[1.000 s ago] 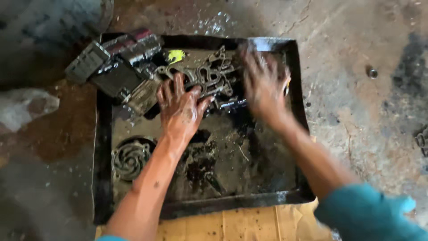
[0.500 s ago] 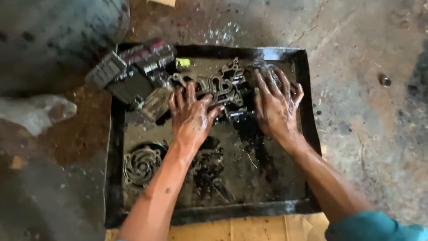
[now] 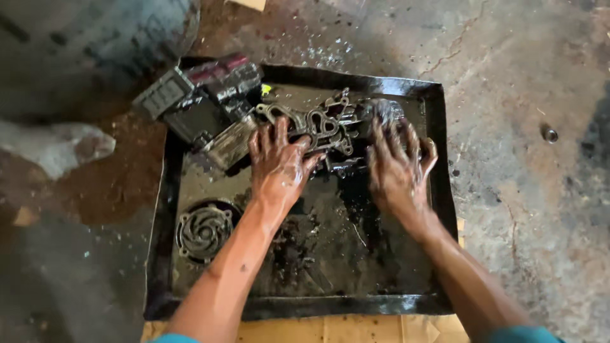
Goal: The person scrubs various disassembled engine components by hand in a black tray filled with soapy water. They handle a cylinder head, a crankcase cover, and other small metal parts, turning them over and rubbing surfaces to remove grime.
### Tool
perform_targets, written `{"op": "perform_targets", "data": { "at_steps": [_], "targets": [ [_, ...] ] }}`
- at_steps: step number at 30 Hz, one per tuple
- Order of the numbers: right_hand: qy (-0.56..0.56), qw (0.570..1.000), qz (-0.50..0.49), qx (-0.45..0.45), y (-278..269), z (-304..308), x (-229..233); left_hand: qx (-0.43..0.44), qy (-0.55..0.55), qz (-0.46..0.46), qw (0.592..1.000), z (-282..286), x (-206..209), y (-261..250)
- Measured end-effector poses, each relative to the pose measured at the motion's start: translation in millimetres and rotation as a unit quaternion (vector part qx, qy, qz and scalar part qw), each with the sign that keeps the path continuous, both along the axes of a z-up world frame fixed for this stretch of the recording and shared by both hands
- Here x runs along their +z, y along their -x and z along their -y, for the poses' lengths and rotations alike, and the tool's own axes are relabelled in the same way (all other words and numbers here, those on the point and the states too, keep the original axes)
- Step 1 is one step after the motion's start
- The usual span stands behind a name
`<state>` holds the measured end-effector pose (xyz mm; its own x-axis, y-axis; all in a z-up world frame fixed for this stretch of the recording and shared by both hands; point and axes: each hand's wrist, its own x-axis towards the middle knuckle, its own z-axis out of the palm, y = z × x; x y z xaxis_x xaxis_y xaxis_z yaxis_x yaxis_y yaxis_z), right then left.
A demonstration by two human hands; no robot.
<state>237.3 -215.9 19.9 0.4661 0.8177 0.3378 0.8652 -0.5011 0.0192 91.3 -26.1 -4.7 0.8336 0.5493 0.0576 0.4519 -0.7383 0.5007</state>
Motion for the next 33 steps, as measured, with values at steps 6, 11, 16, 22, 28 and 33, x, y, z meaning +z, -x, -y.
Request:
{"op": "perform_targets", "data": {
  "at_steps": [6, 11, 16, 22, 28, 33],
  "targets": [
    [0.087, 0.985, -0.143, -0.050, -40.7, -55.1, 28.1, -0.002, 0.041, -0.069, 0.997, -4.1, 10.6, 0.3],
    [0.010, 1.000, -0.010, 0.022, -9.3, -16.6, 9.0, -0.006, 0.004, -0.003, 1.000, -10.3, -6.3, -0.7],
    [0.016, 0.999, 0.032, 0.029, -27.3, -22.8, -3.1, -0.004, -0.019, 0.015, 1.000, -10.5, -10.7, 0.0],
    [0.012, 0.997, -0.051, 0.061, -48.5, -43.3, 12.3, -0.008, 0.007, -0.013, 1.000, -10.2, -10.1, 2.8],
    [0.015, 0.998, 0.034, 0.046, -15.2, -1.3, -6.0, 0.001, -0.027, 0.025, 0.999, -8.0, -42.2, -9.7],
    [0.036, 0.997, -0.067, 0.020, -47.3, -44.1, 12.2, -0.018, 0.026, -0.026, 0.999, -14.2, -27.0, -8.9]
  ]
}}
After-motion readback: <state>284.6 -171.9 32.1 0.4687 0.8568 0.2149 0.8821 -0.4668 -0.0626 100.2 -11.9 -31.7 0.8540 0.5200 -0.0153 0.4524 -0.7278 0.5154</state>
